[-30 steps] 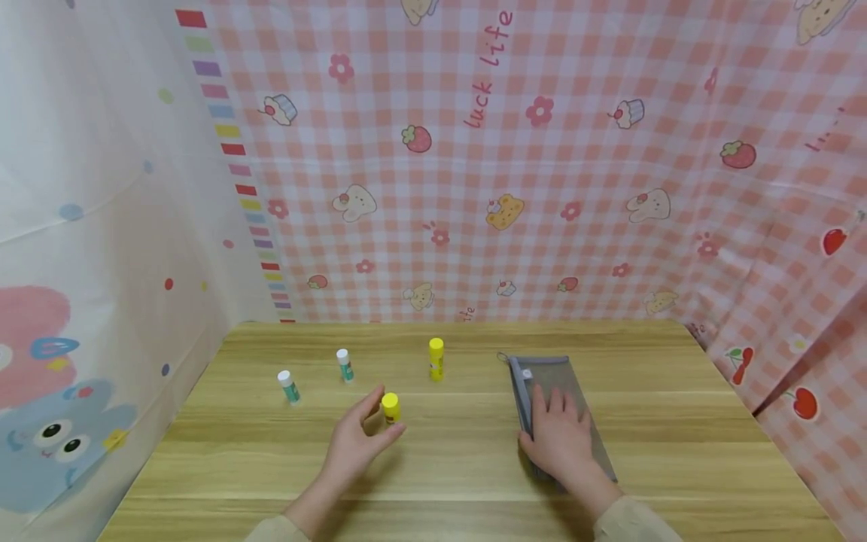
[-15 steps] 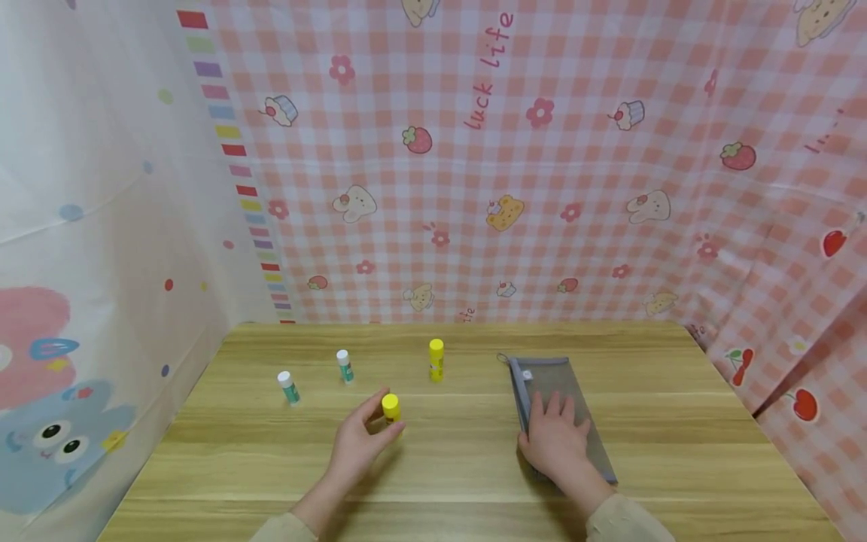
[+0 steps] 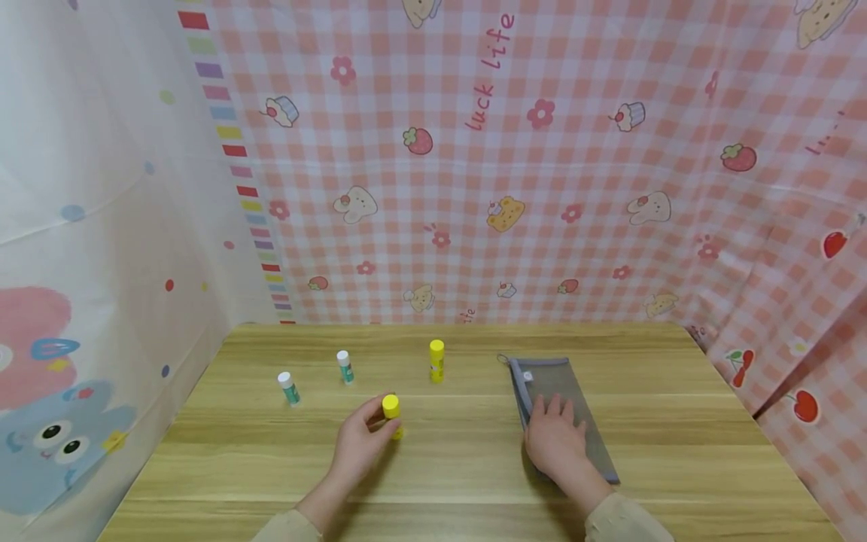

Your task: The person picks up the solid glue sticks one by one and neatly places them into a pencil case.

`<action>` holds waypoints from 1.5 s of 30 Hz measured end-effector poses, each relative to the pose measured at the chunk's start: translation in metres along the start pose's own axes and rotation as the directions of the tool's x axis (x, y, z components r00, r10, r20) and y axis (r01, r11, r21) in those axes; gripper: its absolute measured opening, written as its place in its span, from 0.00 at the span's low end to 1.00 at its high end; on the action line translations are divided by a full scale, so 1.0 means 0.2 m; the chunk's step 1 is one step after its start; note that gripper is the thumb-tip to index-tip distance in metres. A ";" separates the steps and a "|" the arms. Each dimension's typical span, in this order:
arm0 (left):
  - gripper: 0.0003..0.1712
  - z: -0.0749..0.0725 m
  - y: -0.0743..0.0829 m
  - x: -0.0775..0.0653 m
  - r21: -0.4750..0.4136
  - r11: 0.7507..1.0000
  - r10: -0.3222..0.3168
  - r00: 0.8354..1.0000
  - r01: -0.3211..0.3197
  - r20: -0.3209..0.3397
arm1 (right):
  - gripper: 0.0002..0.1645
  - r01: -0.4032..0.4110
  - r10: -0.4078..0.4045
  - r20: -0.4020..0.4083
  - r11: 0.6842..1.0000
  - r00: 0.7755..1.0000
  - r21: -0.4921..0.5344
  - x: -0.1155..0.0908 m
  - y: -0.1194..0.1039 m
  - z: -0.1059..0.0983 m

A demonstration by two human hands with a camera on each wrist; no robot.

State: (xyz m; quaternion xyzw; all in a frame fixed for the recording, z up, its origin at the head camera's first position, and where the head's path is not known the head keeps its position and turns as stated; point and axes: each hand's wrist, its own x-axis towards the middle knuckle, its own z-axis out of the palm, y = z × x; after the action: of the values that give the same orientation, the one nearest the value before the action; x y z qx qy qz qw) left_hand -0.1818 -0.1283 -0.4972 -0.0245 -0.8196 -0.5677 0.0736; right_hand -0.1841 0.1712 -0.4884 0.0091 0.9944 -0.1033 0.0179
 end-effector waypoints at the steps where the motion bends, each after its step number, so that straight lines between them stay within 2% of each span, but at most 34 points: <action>1: 0.23 0.00 0.00 0.00 0.001 1.000 0.000 1.000 0.000 -0.004 | 0.31 0.001 -0.001 0.001 1.000 1.000 0.004 0.00 0.00 0.00; 11: 0.23 0.01 0.02 0.00 -0.012 1.000 0.003 1.000 -0.003 -0.001 | 0.30 0.024 -0.025 0.000 0.998 1.000 0.055 -0.01 -0.01 -0.01; 19: 0.20 0.04 0.02 0.01 0.007 1.000 0.012 1.000 -0.013 0.020 | 0.29 0.028 -0.025 -0.037 0.996 0.999 0.079 -0.01 -0.02 0.00; 23: 0.18 0.05 0.04 0.01 0.002 1.000 0.004 1.000 -0.004 0.031 | 0.28 0.017 -0.014 -0.036 0.994 0.999 0.105 0.00 -0.03 0.00; 25: 0.17 0.06 0.05 0.01 -0.004 1.000 -0.019 0.999 0.019 0.036 | 0.28 0.012 -0.009 -0.030 0.993 1.000 0.117 0.00 -0.03 -0.01; 28: 0.16 0.08 0.06 0.01 -0.033 0.998 -0.054 0.998 0.056 0.040 | 0.28 0.005 -0.003 -0.016 0.991 1.000 0.134 0.00 -0.03 -0.01; 31: 0.15 0.09 0.08 0.01 -0.121 0.989 -0.084 0.995 0.091 0.059 | 0.27 -0.002 0.002 -0.003 0.989 1.000 0.151 0.00 -0.03 -0.02; 35: 0.16 0.12 0.09 0.01 -0.227 0.968 -0.089 0.991 0.109 0.098 | 0.27 -0.009 0.009 0.005 0.987 1.000 0.159 0.00 -0.04 -0.02; 39: 0.16 0.16 0.10 0.01 -0.274 0.955 -0.082 0.989 0.114 0.124 | 0.27 -0.020 0.019 0.010 0.987 1.000 0.160 0.00 -0.04 -0.02; 45: 0.17 0.22 0.12 0.01 -0.279 0.946 -0.127 0.981 0.163 0.146 | 0.28 -0.033 0.028 0.028 0.982 0.999 0.186 0.00 -0.03 -0.01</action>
State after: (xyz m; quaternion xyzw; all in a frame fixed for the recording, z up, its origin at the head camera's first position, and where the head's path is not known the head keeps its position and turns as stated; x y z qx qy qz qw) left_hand -0.1858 -0.0783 -0.4901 -0.0103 -0.7301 -0.6828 -0.0245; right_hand -0.1853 0.1649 -0.4845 0.0248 0.9798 -0.1959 0.0310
